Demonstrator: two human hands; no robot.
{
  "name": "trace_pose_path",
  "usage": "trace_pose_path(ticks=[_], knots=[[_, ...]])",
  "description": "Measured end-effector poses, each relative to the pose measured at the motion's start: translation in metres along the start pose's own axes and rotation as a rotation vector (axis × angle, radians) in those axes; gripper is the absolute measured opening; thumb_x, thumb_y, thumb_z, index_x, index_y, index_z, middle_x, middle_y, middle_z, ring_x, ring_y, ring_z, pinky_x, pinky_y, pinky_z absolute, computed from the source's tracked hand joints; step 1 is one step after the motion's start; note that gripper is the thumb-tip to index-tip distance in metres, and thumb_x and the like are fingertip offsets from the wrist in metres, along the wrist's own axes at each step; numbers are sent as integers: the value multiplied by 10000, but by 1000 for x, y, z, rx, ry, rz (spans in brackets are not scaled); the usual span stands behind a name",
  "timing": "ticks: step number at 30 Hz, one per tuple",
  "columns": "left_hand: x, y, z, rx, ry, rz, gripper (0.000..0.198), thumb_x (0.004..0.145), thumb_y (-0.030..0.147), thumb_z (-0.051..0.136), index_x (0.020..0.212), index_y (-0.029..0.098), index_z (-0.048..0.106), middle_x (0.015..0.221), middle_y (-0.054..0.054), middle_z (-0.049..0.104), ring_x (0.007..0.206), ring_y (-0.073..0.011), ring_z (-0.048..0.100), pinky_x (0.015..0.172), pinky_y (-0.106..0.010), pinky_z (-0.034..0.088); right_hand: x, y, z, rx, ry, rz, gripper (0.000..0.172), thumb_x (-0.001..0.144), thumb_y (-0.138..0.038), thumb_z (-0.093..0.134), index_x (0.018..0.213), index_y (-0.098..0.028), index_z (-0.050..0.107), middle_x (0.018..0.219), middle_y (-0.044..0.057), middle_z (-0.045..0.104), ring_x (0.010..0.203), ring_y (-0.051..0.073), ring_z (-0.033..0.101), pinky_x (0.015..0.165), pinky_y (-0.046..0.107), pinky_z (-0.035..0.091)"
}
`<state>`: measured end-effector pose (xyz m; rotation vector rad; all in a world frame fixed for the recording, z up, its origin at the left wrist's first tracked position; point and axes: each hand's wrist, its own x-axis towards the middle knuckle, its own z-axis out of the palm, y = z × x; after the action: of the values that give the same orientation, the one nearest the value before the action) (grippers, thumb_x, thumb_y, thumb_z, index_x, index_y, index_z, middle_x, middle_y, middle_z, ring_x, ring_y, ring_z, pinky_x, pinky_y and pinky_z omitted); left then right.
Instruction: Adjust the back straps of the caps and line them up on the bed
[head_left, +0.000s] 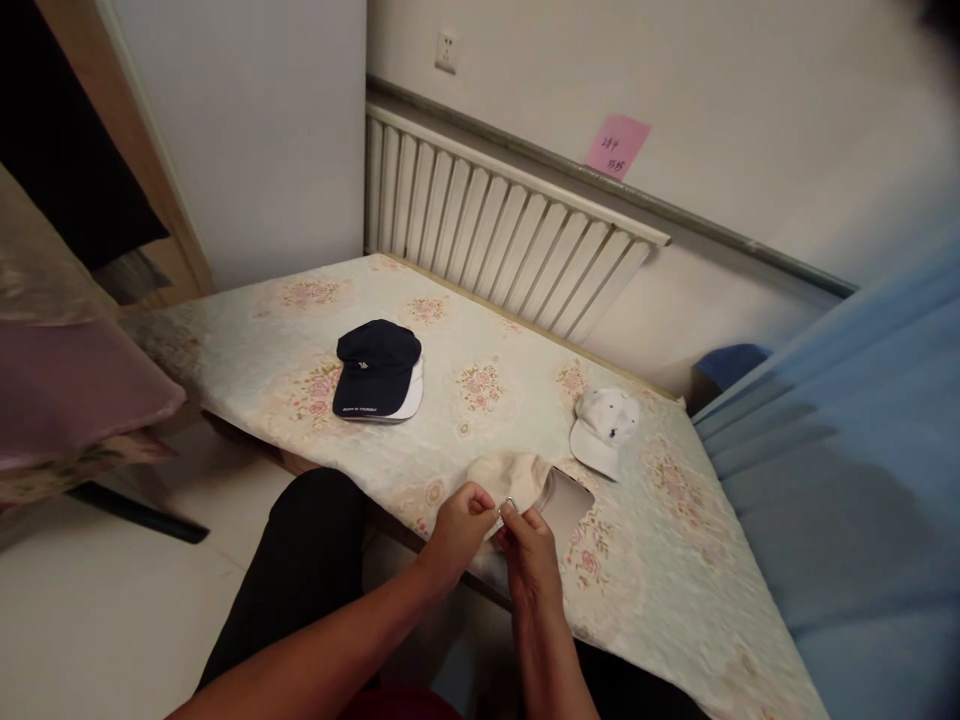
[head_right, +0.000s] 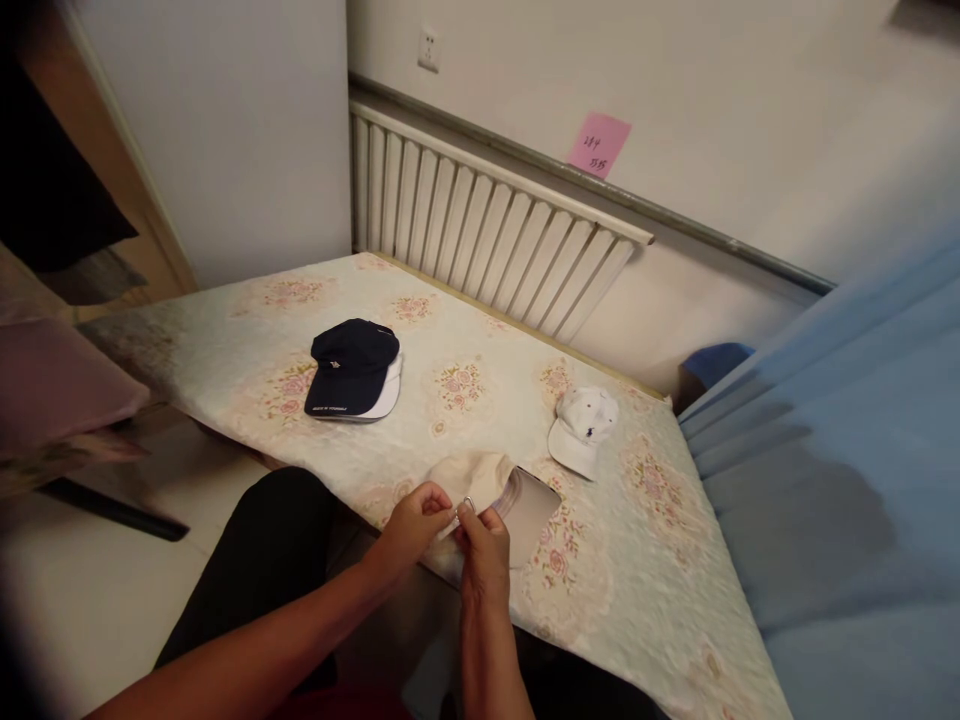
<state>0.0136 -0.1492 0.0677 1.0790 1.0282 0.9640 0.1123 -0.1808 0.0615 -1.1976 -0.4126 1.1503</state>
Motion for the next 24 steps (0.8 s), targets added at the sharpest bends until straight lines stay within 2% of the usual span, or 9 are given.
trace_pose_path(ticks=[6, 11, 15, 17, 20, 22, 24], knots=[[0, -4, 1, -4, -41, 18, 74, 678, 210, 579, 689, 176, 514, 607, 22, 551, 609, -131, 540, 571, -232, 385, 4, 5, 1, 1, 38, -31, 249, 604, -308, 760, 634, -165, 558, 522, -69, 498, 483, 73, 414, 483, 213, 314], [1, -8, -3, 92, 12, 128, 73, 725, 244, 558, 698, 185, 524, 661, 13, 557, 655, -145, 543, 621, -249, 404, 5, 3, 4, 35, 41, -47, 248, 622, -331, 743, 647, -177, 551, 523, -70, 497, 466, 76, 404, 463, 216, 307], [-2, -12, -11, 185, 35, 248, 81, 792, 267, 513, 767, 199, 549, 727, -2, 576, 709, -160, 547, 681, -267, 414, 6, -1, 8, 109, -1, -20, 234, 623, -325, 746, 697, -177, 579, 596, -39, 574, 535, 103, 499, 523, 233, 390], [-6, -13, -15, 249, 79, 309, 88, 795, 265, 523, 842, 204, 564, 815, -28, 594, 798, -186, 558, 753, -297, 426, 7, -3, 9, 121, -12, -2, 238, 613, -322, 751, 706, -176, 588, 636, -18, 609, 582, 125, 544, 562, 251, 428], [-11, -15, -20, 348, 155, 451, 239, 754, 249, 585, 988, 205, 562, 1011, -78, 588, 1014, -235, 525, 923, -372, 395, 8, -3, 11, 120, -4, 10, 245, 611, -328, 753, 692, -176, 578, 599, -26, 590, 526, 114, 522, 509, 242, 415], [-12, -19, -22, 417, 126, 539, 384, 722, 227, 616, 1099, 207, 540, 1169, -101, 549, 1160, -258, 455, 1030, -415, 316, 8, -2, 11, 120, 9, 17, 253, 609, -325, 757, 663, -177, 560, 535, -47, 543, 459, 90, 470, 448, 221, 373], [-11, -26, -22, 487, 77, 564, 514, 702, 189, 612, 1202, 199, 497, 1313, -115, 474, 1272, -270, 362, 1094, -440, 228, 8, -2, 10, 121, 16, 25, 258, 606, -319, 763, 654, -175, 554, 505, -56, 521, 432, 77, 448, 426, 208, 358]])
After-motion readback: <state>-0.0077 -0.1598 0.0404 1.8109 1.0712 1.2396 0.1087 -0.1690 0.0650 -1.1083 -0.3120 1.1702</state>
